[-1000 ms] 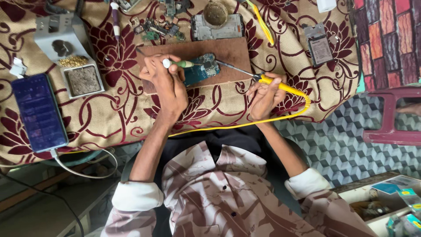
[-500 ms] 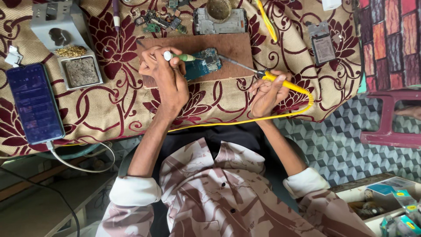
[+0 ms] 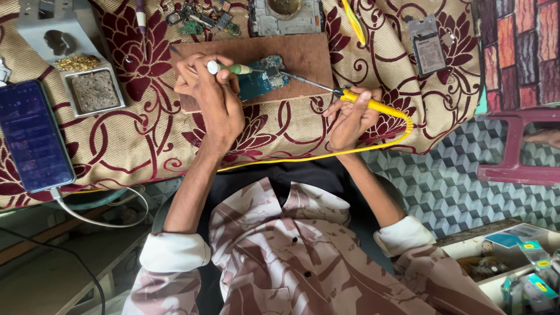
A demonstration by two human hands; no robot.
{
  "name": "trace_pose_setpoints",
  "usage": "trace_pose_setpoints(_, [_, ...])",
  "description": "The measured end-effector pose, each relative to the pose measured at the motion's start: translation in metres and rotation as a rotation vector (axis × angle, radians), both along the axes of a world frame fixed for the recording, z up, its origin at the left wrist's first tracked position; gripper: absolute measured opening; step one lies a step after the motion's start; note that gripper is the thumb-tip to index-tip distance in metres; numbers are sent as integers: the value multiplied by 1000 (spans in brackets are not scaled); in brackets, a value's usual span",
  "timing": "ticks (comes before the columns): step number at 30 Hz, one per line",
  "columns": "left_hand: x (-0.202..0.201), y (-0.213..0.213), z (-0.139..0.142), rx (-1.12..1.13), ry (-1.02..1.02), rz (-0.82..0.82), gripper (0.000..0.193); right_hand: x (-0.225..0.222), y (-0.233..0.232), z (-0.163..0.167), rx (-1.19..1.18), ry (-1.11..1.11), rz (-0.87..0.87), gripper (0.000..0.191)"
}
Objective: The person uses a soldering iron and a small screwdriver to work on a blue circuit board placed on a wooden board. They repeatedly apply the soldering iron to various points on the board while holding it steady with the screwdriver.
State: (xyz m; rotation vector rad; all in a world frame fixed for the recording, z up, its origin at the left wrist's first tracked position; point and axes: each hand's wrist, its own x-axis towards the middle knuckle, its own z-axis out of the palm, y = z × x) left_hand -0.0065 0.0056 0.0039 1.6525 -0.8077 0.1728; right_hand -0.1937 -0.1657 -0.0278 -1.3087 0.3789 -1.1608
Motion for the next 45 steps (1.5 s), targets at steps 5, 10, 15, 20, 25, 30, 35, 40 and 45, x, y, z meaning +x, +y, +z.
trace_pose_setpoints(5, [0, 0, 14, 25, -78, 10, 20, -1, 0, -2, 16, 2, -7, 36])
trace_pose_setpoints(10, [-3, 0, 26, 72, -258, 91, 19, -1, 1, 0, 22, 12, -5, 37])
trace_pose_setpoints(15, [-2, 0, 16, 49, -126, 52, 21, 1, 1, 3, 45, -22, -37, 36])
trace_pose_setpoints(20, [2, 0, 8, 14, 59, -16, 37, 3, 0, 4, 2, -32, -12, 36])
trace_pose_setpoints(25, [-4, 3, 17, 46, -130, 47, 41, 2, 1, -1, 5, -63, -13, 34])
trace_pose_setpoints(30, [-7, 4, 22, 87, -101, 94, 46, 4, 0, -5, -8, -88, -54, 32])
trace_pose_setpoints(35, [-7, 4, 21, 71, -88, 75, 44, 1, 1, -5, -4, -87, -41, 33])
trace_pose_setpoints(40, [-7, 3, 20, 62, -112, 56, 43, 0, 1, -7, -15, -95, -65, 33])
trace_pose_setpoints(45, [-10, 3, 17, 83, -81, 89, 44, -2, 1, -10, -10, -73, -66, 35])
